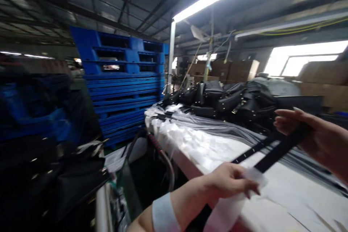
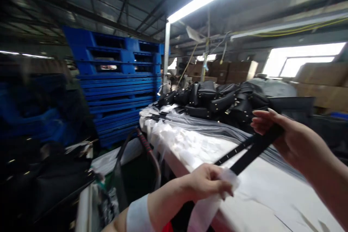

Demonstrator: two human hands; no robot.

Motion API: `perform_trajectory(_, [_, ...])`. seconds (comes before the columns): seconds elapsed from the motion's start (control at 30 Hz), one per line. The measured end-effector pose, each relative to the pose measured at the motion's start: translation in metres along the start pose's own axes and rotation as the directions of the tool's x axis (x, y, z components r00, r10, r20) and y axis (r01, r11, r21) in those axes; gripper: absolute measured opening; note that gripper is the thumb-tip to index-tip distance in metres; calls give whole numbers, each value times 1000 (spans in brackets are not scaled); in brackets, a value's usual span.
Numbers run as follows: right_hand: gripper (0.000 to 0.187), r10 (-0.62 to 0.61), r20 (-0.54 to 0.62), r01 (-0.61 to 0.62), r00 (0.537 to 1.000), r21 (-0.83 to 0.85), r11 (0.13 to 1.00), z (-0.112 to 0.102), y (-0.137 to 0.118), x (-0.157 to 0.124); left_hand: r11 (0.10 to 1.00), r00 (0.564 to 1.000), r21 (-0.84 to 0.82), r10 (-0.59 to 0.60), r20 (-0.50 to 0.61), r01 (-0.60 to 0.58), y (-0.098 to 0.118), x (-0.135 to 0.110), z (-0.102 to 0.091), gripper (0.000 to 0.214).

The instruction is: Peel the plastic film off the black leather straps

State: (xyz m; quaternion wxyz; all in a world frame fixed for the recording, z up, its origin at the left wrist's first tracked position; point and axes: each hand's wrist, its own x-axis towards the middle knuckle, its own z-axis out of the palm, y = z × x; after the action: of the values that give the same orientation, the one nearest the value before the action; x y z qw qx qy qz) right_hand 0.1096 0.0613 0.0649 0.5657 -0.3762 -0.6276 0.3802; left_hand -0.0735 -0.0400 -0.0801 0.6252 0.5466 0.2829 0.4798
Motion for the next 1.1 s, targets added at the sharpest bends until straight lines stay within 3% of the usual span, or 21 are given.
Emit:
perform_trajectory(0.03, [39,59,-23,-58,998,64,996,-7,-8,0,999,999,10,-33,-29,33,-6,-1,-3,60])
perform_trajectory(0.1, [40,130,58,-139,990,180,974,-5,-18,-2,997,998,62,-39,-57,43,-11,1,-8,60])
perform_trajectory(0.2, [47,95,247,-130,964,131,983,22,-16,-18,999,999,33,12,-34,-11,-2,4,-8,58])
perform_trajectory(0.3, [58,107,399,-134,911,41,990,52,1,-46,995,994,-8,95,-51,-96,18,10,-6,54])
perform_trajectory(0.4, [58,183,485,-188,855,-39,981,61,14,-66,990,986,43,139,-89,-135,30,13,-8,57])
perform_trajectory(0.5, [45,175,442,-231,880,77,970,49,11,-60,988,988,78,141,-56,-136,26,9,-10,56])
perform_trajectory(0.6, [37,178,263,-252,948,280,926,29,-4,-34,992,997,95,80,17,-81,11,4,-8,54])
perform_trajectory(0.67, [43,181,181,-228,967,290,930,20,-13,-20,993,999,108,45,30,-48,5,5,-5,54])
perform_trajectory(0.77, [57,97,266,-144,959,161,976,22,-17,-19,993,996,90,81,24,-83,16,12,-2,54])
perform_trajectory(0.83, [64,57,397,-95,916,77,992,33,-15,-30,988,991,79,130,0,-130,36,17,1,52])
perform_trajectory(0.97, [79,133,560,-124,817,-55,991,51,-16,-52,973,978,134,200,-65,-191,70,23,7,47])
perform_trajectory(1.03, [78,115,549,-100,828,-57,993,50,-25,-51,968,974,132,222,-37,-215,73,24,11,47])
perform_trajectory(1.1, [71,37,463,-44,886,5,999,42,-42,-40,966,973,116,232,8,-231,66,23,14,48])
